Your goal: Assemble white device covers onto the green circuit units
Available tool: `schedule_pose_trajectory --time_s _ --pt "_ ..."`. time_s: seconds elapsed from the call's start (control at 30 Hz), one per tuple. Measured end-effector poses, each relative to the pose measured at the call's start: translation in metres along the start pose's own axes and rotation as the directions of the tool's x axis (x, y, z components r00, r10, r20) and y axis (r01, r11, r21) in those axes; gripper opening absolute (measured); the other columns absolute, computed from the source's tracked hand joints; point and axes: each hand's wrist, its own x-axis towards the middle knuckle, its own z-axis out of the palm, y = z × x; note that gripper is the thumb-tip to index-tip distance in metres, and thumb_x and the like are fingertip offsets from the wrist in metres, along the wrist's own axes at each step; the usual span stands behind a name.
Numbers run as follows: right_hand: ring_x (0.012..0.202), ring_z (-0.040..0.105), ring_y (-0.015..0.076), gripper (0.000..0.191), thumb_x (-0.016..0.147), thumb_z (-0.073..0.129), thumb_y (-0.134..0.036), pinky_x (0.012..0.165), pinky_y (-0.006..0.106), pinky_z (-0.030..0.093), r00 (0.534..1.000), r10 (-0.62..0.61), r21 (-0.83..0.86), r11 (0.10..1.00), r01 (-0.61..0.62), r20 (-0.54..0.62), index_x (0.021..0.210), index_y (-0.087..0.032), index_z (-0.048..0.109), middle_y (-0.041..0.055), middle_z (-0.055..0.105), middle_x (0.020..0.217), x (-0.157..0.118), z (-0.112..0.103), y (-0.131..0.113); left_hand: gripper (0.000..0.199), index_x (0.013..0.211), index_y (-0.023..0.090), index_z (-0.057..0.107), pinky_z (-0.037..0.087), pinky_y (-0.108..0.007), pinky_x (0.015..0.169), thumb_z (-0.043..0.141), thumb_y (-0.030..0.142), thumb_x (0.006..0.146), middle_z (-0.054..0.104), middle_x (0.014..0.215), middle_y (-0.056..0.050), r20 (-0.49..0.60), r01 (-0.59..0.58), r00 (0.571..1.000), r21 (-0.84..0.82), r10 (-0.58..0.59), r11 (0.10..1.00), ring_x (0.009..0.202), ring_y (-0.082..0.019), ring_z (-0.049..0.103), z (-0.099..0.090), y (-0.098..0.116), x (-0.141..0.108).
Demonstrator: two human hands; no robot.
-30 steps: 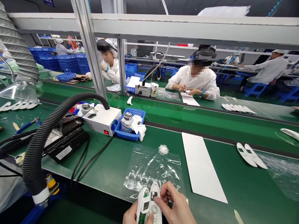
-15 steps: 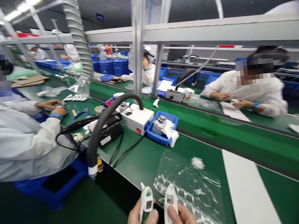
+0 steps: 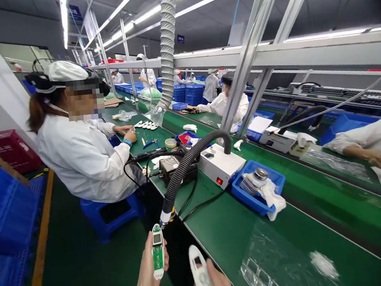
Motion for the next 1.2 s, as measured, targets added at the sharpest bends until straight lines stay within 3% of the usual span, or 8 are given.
schedule_pose_trajectory --time_s 0.1,0.17,0.23,0.3,0.5,0.83,1.1,1.2 --pt "0.022 0.038 0.0066 0.065 0.069 0.054 -0.08 0.024 0.016 0.016 0.987 0.048 0.083 0.995 -0.061 0.153 0.059 -0.015 0.058 0.0032 0.057 0.042 0.024 0.064 -0.001 0.051 0.082 0.014 0.06 0.035 -0.019 0.042 0.06 0.065 0.075 0.051 0.051 0.004 -0.118 -0.036 0.992 0.048 0.042 0.998 0.044 -0.009 0.044 -0.016 0.014 -0.003" --pt "0.023 0.038 0.0054 0.065 0.066 0.059 -0.079 0.023 0.015 0.015 0.972 0.057 0.133 0.987 -0.089 0.229 0.061 -0.015 0.057 0.0023 0.057 0.043 0.034 0.098 -0.003 0.053 0.079 0.015 0.059 0.035 -0.02 0.043 0.059 0.067 0.074 0.052 0.052 0.004 -0.167 -0.061 0.983 0.063 0.071 0.996 0.045 -0.009 0.045 -0.024 0.022 -0.005" --pt "0.025 0.041 0.0058 0.063 0.066 0.061 -0.077 0.024 0.014 0.018 0.96 0.063 0.157 0.982 -0.109 0.273 0.063 -0.014 0.058 0.0019 0.058 0.043 0.037 0.116 -0.003 0.051 0.072 0.017 0.056 0.036 -0.021 0.045 0.059 0.067 0.074 0.051 0.052 0.004 -0.175 -0.072 0.981 0.067 0.083 0.995 0.046 -0.01 0.046 -0.025 0.024 -0.006" --pt "0.026 0.042 0.0064 0.062 0.067 0.06 -0.076 0.024 0.014 0.019 0.96 0.061 0.181 0.977 -0.113 0.274 0.063 -0.014 0.059 0.0012 0.057 0.042 0.037 0.115 -0.001 0.05 0.066 0.019 0.051 0.037 -0.023 0.047 0.056 0.067 0.076 0.049 0.05 0.005 -0.147 -0.065 0.986 0.069 0.074 0.995 0.046 -0.011 0.046 -0.017 0.02 -0.007" --pt "0.024 0.039 0.0056 0.063 0.069 0.06 -0.075 0.025 0.015 0.017 0.971 0.002 0.187 0.981 -0.048 0.238 0.059 -0.013 0.06 0.003 0.058 0.042 0.036 0.076 0.001 0.053 0.06 0.02 0.046 0.033 -0.024 0.045 0.054 0.07 0.075 0.044 0.048 0.006 -0.056 -0.014 0.998 0.076 0.018 0.997 0.043 -0.011 0.041 0.011 -0.004 -0.005" --pt "0.026 0.038 0.0051 0.059 0.066 0.065 -0.073 0.026 0.015 0.016 0.96 0.0 0.226 0.972 -0.065 0.279 0.058 -0.014 0.057 -0.0011 0.053 0.039 0.02 0.123 -0.01 0.053 0.059 0.021 0.048 0.042 -0.026 0.048 0.055 0.07 0.074 0.049 0.046 0.004 -0.147 -0.085 0.985 0.022 0.088 0.996 0.044 -0.014 0.049 -0.016 0.016 -0.004" --pt "0.026 0.041 0.0054 0.057 0.07 0.066 -0.069 0.026 0.014 0.021 0.944 -0.037 0.22 0.975 -0.038 0.329 0.077 -0.013 0.062 -0.001 0.058 0.044 0.028 0.108 -0.011 0.056 0.087 0.016 0.063 0.039 -0.025 0.042 0.051 0.07 0.077 0.053 0.048 0.003 -0.055 -0.054 0.997 0.008 0.054 0.999 0.042 -0.015 0.049 -0.006 0.01 -0.007" --pt "0.025 0.041 0.0057 0.062 0.069 0.065 -0.071 0.025 0.013 0.019 0.946 -0.032 0.173 0.985 -0.025 0.322 0.081 -0.011 0.063 0.0013 0.06 0.046 0.028 0.094 -0.007 0.054 0.074 0.017 0.06 0.036 -0.023 0.043 0.052 0.07 0.077 0.047 0.047 0.004 -0.071 -0.078 0.994 0.039 0.081 0.996 0.042 -0.012 0.045 -0.005 0.007 -0.007"
